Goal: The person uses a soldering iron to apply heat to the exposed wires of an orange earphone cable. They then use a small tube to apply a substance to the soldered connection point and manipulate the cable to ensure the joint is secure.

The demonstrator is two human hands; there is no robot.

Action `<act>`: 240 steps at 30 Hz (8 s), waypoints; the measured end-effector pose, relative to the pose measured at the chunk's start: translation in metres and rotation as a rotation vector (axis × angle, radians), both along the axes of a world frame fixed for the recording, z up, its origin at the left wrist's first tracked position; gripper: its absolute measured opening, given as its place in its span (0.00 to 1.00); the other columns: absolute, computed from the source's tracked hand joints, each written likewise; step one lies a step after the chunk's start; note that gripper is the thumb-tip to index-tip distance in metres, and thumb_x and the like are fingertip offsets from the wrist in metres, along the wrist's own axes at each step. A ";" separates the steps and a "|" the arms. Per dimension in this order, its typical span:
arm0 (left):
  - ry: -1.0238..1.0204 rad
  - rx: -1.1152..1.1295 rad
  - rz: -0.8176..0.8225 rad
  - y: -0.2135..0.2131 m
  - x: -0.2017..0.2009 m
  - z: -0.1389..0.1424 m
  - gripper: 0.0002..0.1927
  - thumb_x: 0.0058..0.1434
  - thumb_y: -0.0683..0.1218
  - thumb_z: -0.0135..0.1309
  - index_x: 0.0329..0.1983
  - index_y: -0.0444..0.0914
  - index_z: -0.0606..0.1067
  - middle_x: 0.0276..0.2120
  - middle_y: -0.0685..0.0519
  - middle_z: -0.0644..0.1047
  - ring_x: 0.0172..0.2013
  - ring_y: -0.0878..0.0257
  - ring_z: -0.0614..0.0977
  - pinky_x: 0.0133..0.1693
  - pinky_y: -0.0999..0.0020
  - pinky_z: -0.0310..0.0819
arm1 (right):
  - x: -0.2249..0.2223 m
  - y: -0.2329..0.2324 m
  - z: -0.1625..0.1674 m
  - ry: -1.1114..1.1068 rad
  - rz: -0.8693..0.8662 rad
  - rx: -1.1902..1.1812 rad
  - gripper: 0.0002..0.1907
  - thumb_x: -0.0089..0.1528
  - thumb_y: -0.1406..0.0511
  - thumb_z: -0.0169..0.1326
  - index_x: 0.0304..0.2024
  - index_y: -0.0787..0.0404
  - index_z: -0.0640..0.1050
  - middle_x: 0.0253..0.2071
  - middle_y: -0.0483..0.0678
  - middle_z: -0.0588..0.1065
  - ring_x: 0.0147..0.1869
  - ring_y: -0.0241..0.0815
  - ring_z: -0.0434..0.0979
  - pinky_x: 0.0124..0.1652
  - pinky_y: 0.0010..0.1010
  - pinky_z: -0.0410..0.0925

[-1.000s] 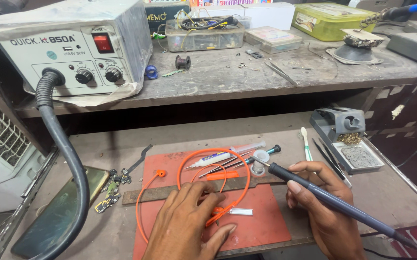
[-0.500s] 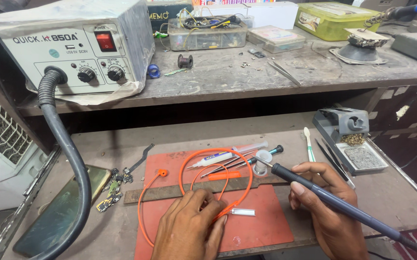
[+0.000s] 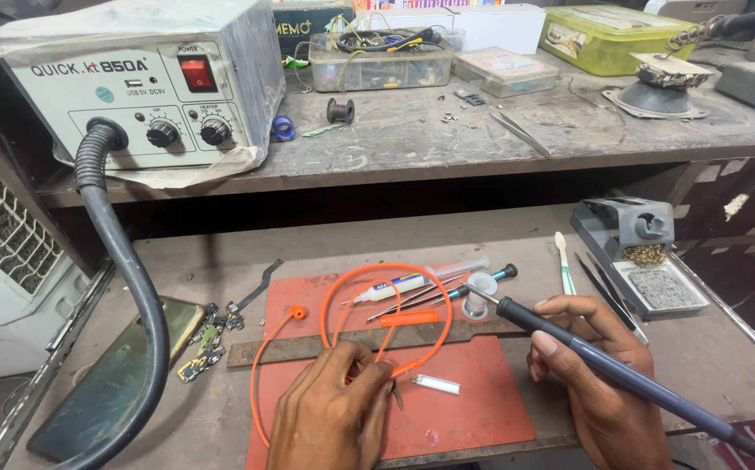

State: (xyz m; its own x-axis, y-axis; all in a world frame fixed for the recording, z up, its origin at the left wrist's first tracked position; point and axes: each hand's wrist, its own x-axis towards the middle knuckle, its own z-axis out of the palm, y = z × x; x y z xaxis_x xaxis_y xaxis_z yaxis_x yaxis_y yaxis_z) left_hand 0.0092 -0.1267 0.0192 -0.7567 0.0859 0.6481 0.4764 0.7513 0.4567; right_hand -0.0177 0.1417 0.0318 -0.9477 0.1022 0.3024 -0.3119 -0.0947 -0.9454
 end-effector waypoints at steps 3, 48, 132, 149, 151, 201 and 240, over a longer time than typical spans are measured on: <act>0.041 -0.024 0.029 -0.004 0.001 0.000 0.10 0.47 0.41 0.66 0.34 0.41 0.81 0.34 0.51 0.78 0.35 0.55 0.84 0.34 0.59 0.79 | 0.000 0.000 0.000 0.009 0.013 -0.003 0.18 0.59 0.70 0.58 0.52 0.69 0.76 0.29 0.52 0.75 0.34 0.38 0.76 0.34 0.30 0.69; 0.077 -0.083 0.027 -0.018 0.026 -0.003 0.07 0.48 0.42 0.66 0.31 0.39 0.81 0.30 0.51 0.76 0.31 0.56 0.79 0.34 0.59 0.75 | 0.004 -0.010 0.011 -0.049 0.111 -0.012 0.21 0.59 0.68 0.58 0.52 0.76 0.78 0.29 0.52 0.74 0.36 0.39 0.74 0.38 0.32 0.69; 0.388 -0.199 -0.474 0.175 -0.077 0.113 0.09 0.59 0.48 0.63 0.36 0.40 0.77 0.36 0.51 0.71 0.40 0.56 0.73 0.38 0.59 0.65 | 0.004 0.081 0.053 0.147 -0.290 -0.087 0.10 0.68 0.68 0.54 0.49 0.69 0.77 0.38 0.51 0.77 0.42 0.37 0.77 0.47 0.29 0.71; 0.263 0.038 -0.555 0.246 -0.121 0.109 0.14 0.55 0.48 0.66 0.44 0.42 0.82 0.37 0.50 0.72 0.43 0.53 0.77 0.41 0.57 0.73 | -0.011 0.116 0.078 0.244 -0.692 0.295 0.12 0.73 0.63 0.51 0.49 0.68 0.75 0.37 0.49 0.77 0.39 0.35 0.78 0.39 0.26 0.73; 0.228 0.051 -0.559 0.252 -0.123 0.110 0.14 0.55 0.47 0.66 0.44 0.43 0.82 0.37 0.50 0.72 0.42 0.53 0.77 0.41 0.57 0.73 | -0.013 0.119 0.081 0.238 -0.734 0.338 0.12 0.73 0.63 0.52 0.49 0.67 0.76 0.36 0.48 0.77 0.38 0.35 0.77 0.38 0.26 0.73; -0.059 -0.061 -0.519 0.235 -0.132 0.101 0.28 0.55 0.34 0.54 0.61 0.41 0.73 0.46 0.39 0.71 0.48 0.42 0.75 0.47 0.49 0.73 | -0.050 0.107 0.079 0.131 -0.799 0.652 0.13 0.68 0.61 0.56 0.46 0.66 0.78 0.29 0.49 0.79 0.31 0.37 0.81 0.31 0.29 0.70; 0.061 0.015 -0.563 0.240 -0.110 0.113 0.16 0.60 0.34 0.51 0.51 0.35 0.68 0.44 0.41 0.73 0.47 0.40 0.77 0.41 0.47 0.73 | -0.044 0.112 0.070 0.067 -0.764 0.465 0.20 0.58 0.65 0.66 0.41 0.68 0.68 0.26 0.47 0.76 0.28 0.31 0.76 0.28 0.25 0.72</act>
